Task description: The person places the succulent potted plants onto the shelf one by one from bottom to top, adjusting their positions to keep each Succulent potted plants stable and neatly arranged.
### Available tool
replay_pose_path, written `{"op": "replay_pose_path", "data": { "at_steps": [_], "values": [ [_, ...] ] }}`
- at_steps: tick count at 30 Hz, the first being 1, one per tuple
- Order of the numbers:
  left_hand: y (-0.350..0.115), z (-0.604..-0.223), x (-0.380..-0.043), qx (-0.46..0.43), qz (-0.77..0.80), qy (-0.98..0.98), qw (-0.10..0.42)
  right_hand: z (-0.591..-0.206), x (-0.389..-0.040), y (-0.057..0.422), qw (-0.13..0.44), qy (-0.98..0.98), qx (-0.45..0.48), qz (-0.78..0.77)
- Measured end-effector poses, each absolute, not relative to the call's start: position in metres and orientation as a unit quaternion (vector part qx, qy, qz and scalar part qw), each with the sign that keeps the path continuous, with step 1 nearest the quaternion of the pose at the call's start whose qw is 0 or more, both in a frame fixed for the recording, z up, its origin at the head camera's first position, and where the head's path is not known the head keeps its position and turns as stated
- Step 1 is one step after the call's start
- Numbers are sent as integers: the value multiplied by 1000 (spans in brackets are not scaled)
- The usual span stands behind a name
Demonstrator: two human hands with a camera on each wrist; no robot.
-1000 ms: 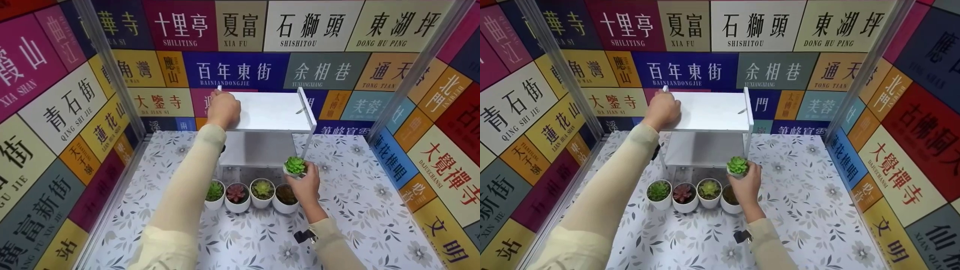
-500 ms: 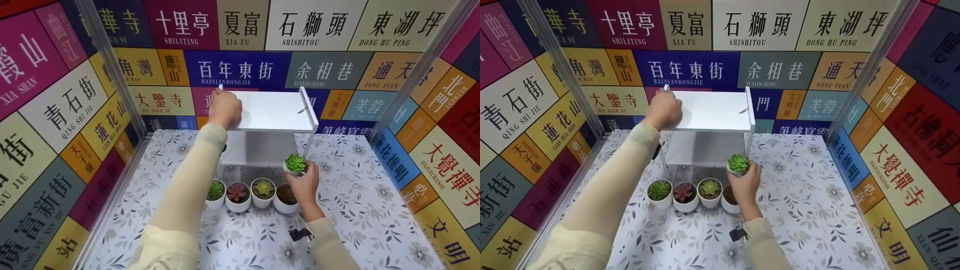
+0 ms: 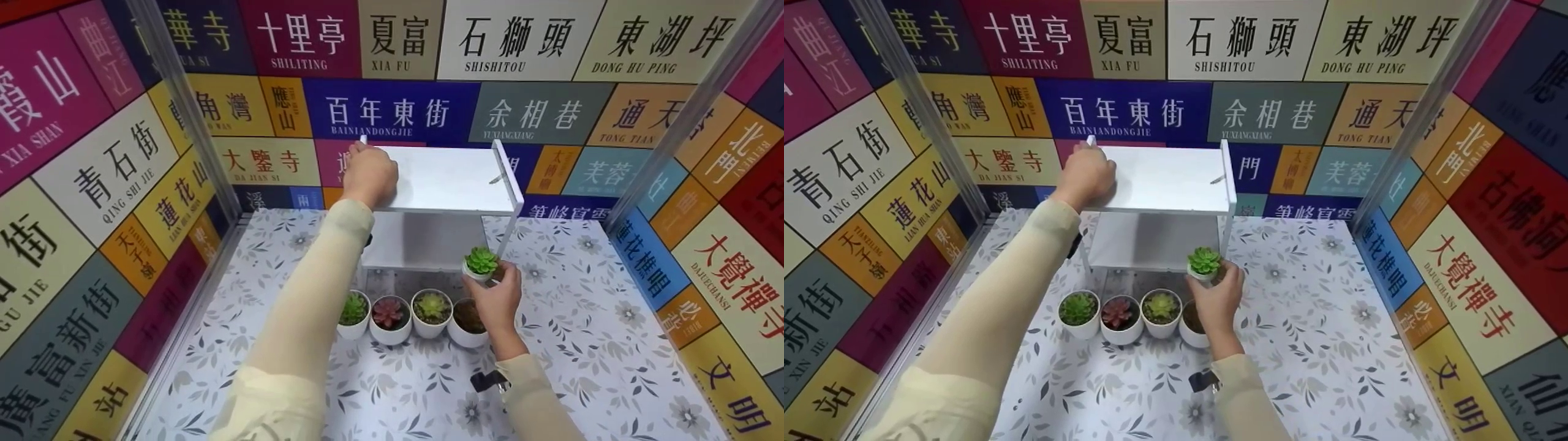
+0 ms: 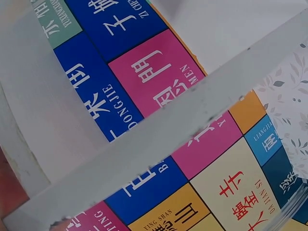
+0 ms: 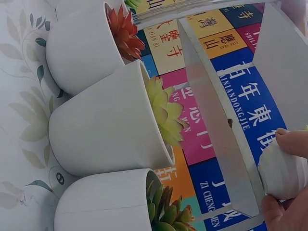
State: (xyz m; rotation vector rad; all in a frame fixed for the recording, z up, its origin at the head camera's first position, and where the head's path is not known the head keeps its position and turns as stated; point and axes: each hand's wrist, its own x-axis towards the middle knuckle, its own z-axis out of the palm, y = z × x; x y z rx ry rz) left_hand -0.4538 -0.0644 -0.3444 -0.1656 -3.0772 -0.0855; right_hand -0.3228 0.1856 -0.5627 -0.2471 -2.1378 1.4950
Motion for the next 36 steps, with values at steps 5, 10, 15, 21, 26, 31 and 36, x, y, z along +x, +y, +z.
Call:
{"op": "replay_pose_path", "data": {
  "at_steps": [5,10,15,21,26,31,36],
  "values": [
    [-64,-345,-453,-50,-37,-997,38,-564,-326,185,266,-786,-95,550],
    [-62,-345,-451,-81,-5,-996,45,-565,-329,187,277,-793,-100,533],
    [-62,-344,-451,-78,-5,-996,50,-564,-331,188,277,-792,-99,535],
    [-62,-345,-451,-64,-21,-997,47,-564,-332,187,274,-789,-100,540],
    [-62,-345,-452,-65,-9,-997,43,-562,-331,186,276,-786,-99,544],
    [-63,-346,-454,-73,13,-996,44,-561,-332,186,279,-784,-102,545],
    [-65,-347,-454,-79,18,-996,44,-561,-333,185,275,-781,-105,550]
  ]
}}
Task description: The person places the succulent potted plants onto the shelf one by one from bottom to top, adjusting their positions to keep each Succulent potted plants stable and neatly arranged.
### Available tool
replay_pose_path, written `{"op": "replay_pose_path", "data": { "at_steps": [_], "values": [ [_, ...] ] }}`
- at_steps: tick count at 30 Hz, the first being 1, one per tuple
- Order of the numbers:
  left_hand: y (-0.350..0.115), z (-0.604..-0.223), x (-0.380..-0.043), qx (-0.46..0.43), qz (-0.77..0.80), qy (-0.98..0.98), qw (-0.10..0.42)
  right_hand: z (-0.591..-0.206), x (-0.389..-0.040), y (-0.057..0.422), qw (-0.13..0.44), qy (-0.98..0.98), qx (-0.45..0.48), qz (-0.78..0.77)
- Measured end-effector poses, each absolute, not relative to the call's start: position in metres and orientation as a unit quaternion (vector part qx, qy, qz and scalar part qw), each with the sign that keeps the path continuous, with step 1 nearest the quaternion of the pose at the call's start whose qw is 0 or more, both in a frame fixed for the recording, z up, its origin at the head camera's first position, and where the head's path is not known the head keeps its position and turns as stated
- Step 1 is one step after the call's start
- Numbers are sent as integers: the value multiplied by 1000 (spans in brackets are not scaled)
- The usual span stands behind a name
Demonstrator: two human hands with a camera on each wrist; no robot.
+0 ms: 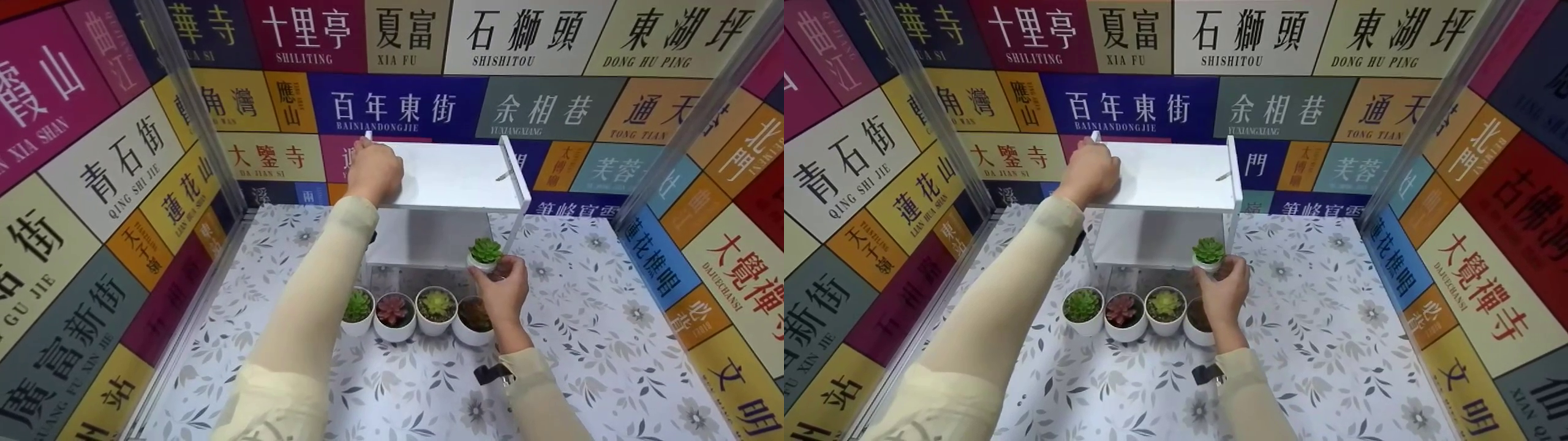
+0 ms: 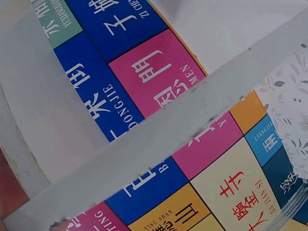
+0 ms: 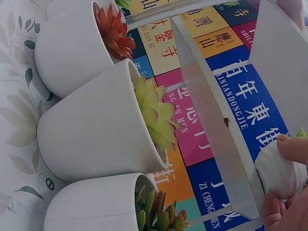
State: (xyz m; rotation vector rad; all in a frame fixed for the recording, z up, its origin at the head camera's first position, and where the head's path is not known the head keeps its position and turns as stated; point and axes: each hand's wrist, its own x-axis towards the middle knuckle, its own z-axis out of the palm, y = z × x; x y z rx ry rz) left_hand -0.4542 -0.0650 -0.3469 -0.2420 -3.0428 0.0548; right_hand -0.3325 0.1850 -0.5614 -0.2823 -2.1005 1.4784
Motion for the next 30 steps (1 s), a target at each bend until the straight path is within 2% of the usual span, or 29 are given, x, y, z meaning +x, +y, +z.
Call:
{"op": "replay_pose_path", "data": {
  "at_steps": [17,30],
  "values": [
    [-64,-346,-456,-47,-44,-997,43,-566,-336,189,308,-779,-121,533],
    [-65,-346,-454,-56,-29,-997,40,-571,-326,198,293,-801,-104,512]
  ]
}}
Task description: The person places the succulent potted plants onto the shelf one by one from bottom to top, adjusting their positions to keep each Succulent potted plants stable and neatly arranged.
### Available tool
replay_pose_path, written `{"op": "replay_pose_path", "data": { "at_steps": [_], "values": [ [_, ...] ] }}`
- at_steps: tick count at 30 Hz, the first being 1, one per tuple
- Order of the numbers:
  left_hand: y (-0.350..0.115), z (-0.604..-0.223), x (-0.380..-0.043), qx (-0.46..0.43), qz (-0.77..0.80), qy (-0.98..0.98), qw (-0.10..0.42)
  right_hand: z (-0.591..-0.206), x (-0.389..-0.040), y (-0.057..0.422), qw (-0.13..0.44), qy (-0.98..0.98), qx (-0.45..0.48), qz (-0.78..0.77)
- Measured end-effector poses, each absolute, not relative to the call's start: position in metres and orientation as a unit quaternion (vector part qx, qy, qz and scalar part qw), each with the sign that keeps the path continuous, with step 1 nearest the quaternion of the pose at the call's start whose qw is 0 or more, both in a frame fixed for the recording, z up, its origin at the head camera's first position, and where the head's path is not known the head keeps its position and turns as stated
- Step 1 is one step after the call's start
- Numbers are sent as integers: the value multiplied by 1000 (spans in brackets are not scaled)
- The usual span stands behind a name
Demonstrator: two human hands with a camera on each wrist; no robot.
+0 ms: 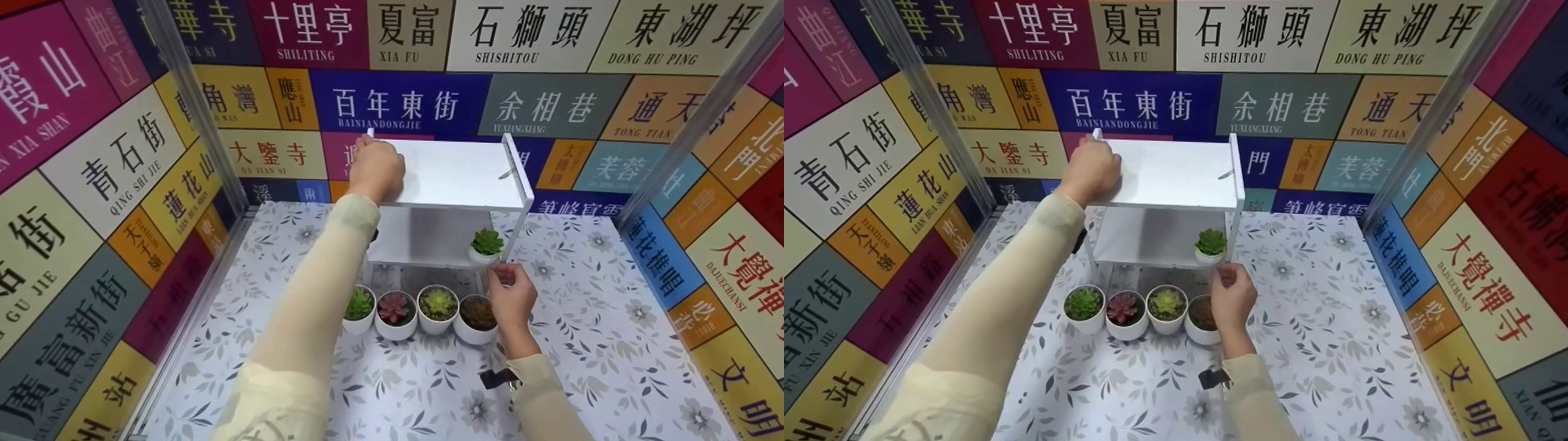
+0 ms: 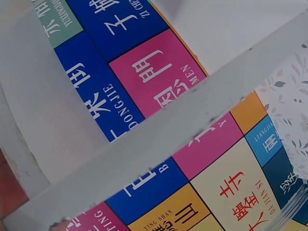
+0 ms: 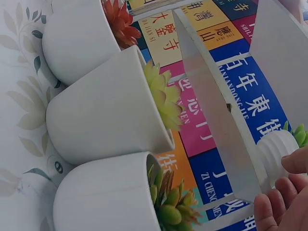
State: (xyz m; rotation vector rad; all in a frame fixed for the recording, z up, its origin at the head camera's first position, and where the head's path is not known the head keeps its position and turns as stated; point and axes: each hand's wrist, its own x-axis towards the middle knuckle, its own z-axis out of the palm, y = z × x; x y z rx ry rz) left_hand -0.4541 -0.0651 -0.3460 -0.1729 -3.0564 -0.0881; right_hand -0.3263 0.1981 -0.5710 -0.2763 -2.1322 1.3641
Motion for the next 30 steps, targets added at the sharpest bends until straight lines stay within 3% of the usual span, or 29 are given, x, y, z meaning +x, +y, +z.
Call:
{"op": "replay_pose_path", "data": {
  "at_steps": [30],
  "values": [
    [-65,-346,-452,-51,-37,-997,37,-612,-292,234,256,-784,-115,554]
  ]
}}
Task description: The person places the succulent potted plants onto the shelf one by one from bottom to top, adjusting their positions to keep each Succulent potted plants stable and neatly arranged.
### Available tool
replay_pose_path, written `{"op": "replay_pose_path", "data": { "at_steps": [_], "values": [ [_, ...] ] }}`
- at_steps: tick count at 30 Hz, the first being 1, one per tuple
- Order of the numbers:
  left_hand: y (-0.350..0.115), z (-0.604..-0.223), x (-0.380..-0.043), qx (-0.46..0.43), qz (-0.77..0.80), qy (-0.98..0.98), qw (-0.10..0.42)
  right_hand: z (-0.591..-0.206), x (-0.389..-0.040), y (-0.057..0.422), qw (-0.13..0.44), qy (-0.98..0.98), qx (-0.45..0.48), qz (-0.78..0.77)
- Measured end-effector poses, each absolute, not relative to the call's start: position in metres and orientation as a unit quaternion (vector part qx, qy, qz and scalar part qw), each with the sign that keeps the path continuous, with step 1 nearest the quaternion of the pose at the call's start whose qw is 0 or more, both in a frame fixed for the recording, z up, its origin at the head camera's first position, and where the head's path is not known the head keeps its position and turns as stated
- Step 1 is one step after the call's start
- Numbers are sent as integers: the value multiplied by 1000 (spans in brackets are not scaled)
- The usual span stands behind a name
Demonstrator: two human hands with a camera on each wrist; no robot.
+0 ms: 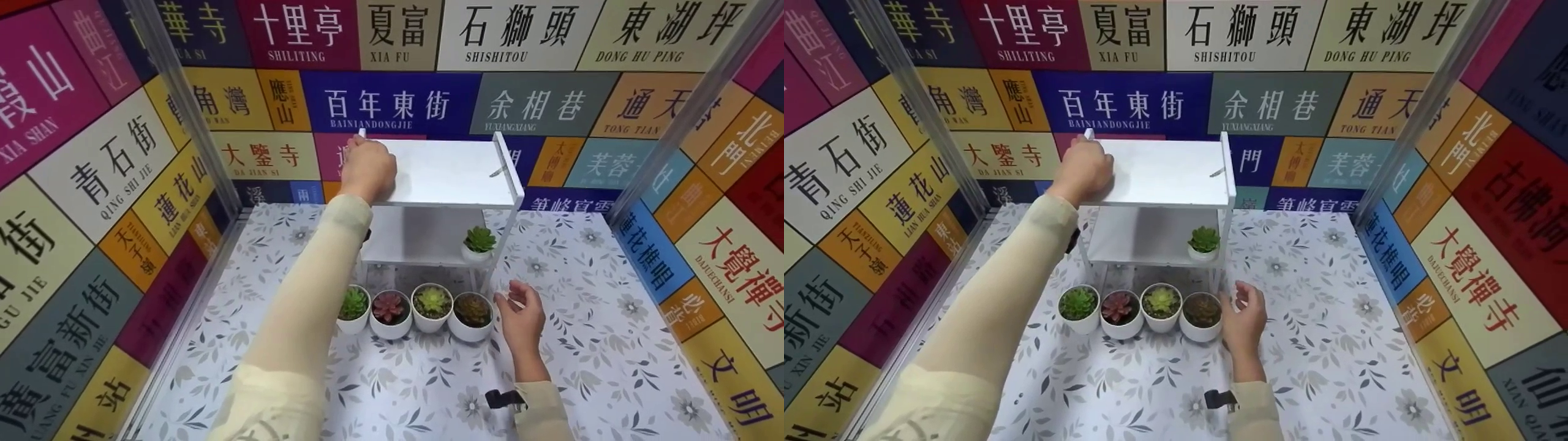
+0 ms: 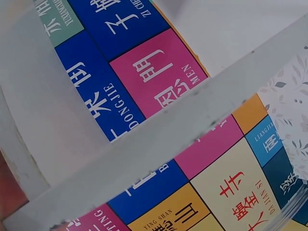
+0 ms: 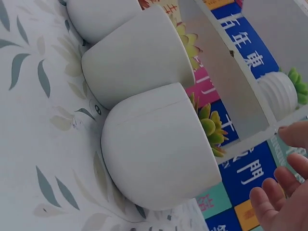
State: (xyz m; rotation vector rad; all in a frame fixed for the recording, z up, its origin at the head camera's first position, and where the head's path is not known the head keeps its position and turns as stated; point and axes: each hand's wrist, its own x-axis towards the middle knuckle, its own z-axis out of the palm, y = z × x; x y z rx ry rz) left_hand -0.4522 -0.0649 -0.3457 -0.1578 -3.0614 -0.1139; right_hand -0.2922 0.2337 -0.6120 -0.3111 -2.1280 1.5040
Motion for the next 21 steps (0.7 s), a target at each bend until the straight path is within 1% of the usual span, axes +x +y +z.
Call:
{"op": "replay_pose_path", "data": {
  "at_steps": [6,12,17,21],
  "values": [
    [-69,-348,-451,-82,5,-995,49,-628,-287,232,242,-765,-119,584],
    [-67,-348,-452,-71,-5,-997,41,-639,-282,230,222,-761,-105,600],
    [-66,-346,-453,-74,22,-996,41,-642,-278,225,199,-757,-94,616],
    [-65,-345,-452,-76,14,-996,38,-638,-274,218,193,-756,-91,619]
  ]
}}
